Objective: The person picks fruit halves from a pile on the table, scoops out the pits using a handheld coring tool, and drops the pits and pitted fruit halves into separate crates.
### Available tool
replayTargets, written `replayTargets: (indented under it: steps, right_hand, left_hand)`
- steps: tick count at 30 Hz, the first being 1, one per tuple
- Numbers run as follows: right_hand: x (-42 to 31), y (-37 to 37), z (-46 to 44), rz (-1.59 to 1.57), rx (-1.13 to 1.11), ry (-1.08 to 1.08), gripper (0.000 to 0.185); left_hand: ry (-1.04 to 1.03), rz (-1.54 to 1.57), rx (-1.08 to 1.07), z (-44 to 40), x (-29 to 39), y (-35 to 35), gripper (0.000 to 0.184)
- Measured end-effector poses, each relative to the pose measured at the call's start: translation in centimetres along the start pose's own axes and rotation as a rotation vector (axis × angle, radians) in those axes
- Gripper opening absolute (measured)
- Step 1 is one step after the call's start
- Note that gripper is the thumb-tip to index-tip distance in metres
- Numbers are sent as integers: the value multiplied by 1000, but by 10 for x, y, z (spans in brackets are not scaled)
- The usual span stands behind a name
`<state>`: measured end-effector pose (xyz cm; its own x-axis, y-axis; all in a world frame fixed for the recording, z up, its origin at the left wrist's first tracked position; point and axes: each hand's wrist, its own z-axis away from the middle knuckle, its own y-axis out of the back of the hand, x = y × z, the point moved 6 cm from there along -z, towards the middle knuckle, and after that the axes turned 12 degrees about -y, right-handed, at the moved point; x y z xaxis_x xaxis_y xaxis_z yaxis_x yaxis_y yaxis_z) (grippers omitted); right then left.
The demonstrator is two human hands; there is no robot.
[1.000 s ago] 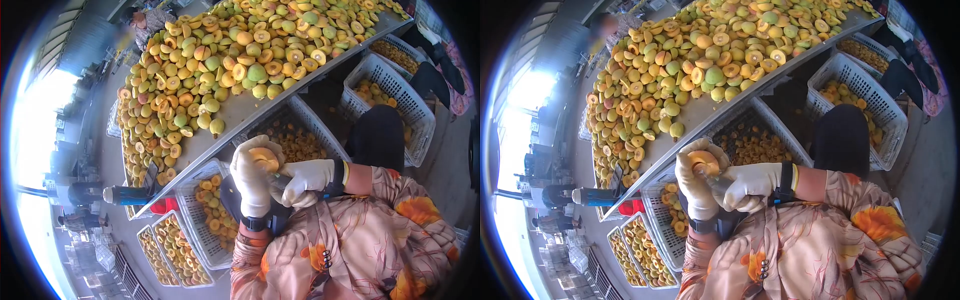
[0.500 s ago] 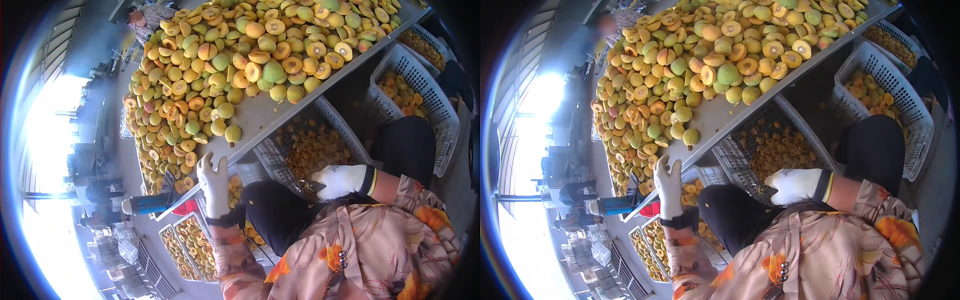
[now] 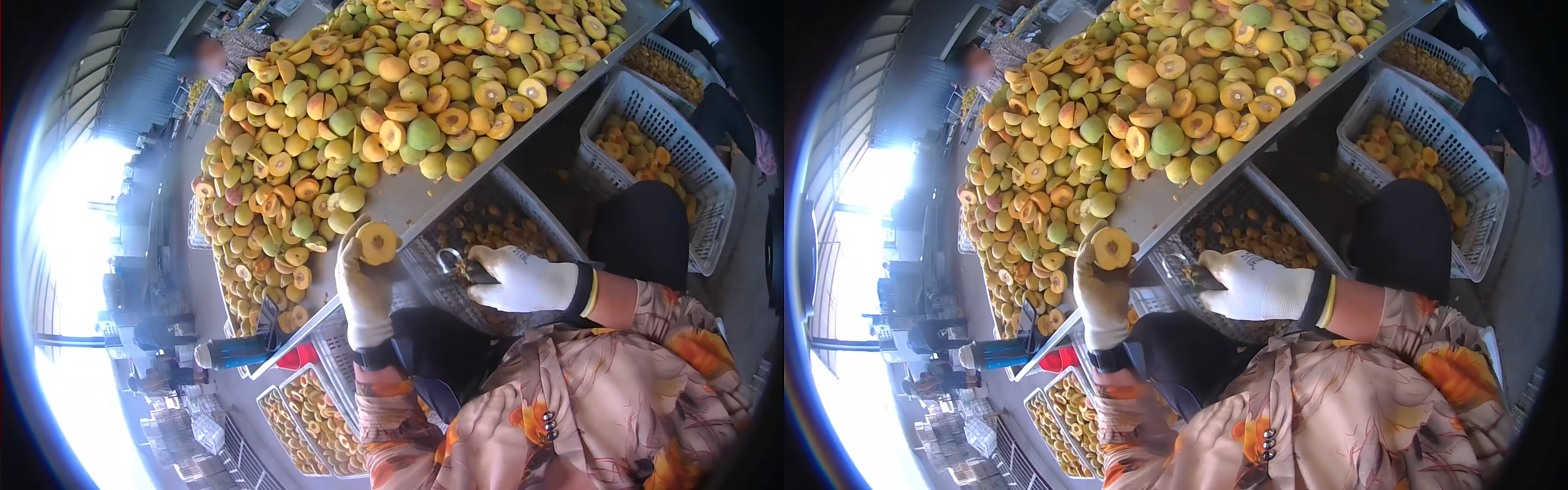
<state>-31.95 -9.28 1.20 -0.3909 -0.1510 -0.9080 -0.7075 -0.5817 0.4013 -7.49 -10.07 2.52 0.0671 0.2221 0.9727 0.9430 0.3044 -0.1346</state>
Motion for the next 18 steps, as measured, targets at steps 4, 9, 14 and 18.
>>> replayTargets:
  steps: [4,9,14,18]
  right_hand:
    - [-24,-9,7,-7,16,22,36]
    - [-44,-13,33,-53,159,171,33]
    - [-47,-23,50,-30,195,267,32]
    - [-64,-23,62,-74,166,302,28]
  left_hand:
    - [4,247,83,53,23,-46,47]
    - [-187,-62,61,94,45,-77,50]
    - [-232,67,182,119,56,-89,53]
    - [-279,25,218,126,68,-89,55]
